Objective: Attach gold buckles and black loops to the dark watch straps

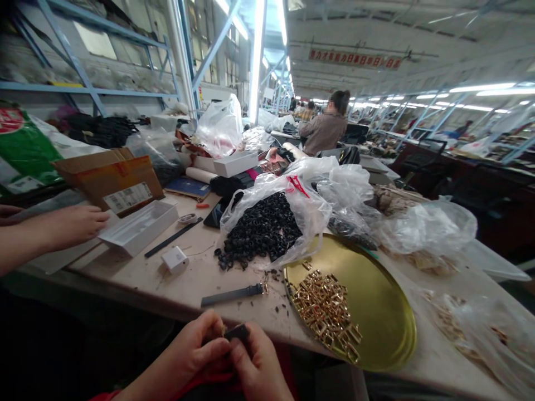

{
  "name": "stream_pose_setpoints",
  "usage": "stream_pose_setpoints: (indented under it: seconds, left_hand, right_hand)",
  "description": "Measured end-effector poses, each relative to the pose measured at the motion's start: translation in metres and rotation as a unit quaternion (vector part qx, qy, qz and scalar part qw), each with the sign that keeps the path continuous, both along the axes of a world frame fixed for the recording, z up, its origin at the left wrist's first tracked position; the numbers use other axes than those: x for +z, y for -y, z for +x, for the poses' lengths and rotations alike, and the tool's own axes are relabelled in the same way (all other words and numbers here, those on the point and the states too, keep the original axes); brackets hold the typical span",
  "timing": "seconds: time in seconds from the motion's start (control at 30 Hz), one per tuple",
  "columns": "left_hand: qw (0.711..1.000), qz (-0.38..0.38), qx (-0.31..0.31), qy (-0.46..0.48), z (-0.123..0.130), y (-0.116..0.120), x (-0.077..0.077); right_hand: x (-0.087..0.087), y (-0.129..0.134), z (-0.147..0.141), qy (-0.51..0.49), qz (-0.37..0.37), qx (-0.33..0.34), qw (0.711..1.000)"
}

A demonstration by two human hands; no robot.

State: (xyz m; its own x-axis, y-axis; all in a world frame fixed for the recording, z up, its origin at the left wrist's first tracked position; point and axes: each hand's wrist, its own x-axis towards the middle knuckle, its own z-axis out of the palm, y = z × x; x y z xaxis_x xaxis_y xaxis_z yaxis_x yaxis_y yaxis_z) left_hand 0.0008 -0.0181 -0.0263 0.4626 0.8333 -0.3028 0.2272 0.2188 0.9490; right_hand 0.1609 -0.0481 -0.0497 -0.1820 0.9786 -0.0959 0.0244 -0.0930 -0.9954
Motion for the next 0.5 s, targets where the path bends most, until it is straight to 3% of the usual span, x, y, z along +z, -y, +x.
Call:
stream_pose_setpoints:
  seconds: [0.1,0.2,0.27,0.37,0.5]
  left_hand:
    - [0.999,0.032,-0.009,-0.014,0.002,-0.019,-0.003]
    - [1.000,0.001,0.015,-0.022,0.006,-0.042,-0.003]
    - [0.999,-0.008,0.044,-0.018,0.009,-0.058,-0.003]
    - [0.997,-0.026,0.074,-0.024,0.011,-0.080,-0.003]
    - [0.995,-0.027,0.100,-0.015,0.012,-0.097,-0.003]
  right_hand:
    - [0.018,-0.047,0.024,0.213,0.044,0.067,0.974]
    - [0.025,-0.115,0.042,0.420,0.117,-0.007,0.900]
    - [0.020,-0.157,0.044,0.470,0.124,-0.032,0.873]
    - [0.007,-0.198,0.037,0.492,0.113,-0.046,0.862]
    - [0.007,-0.196,0.033,0.449,0.099,-0.052,0.886]
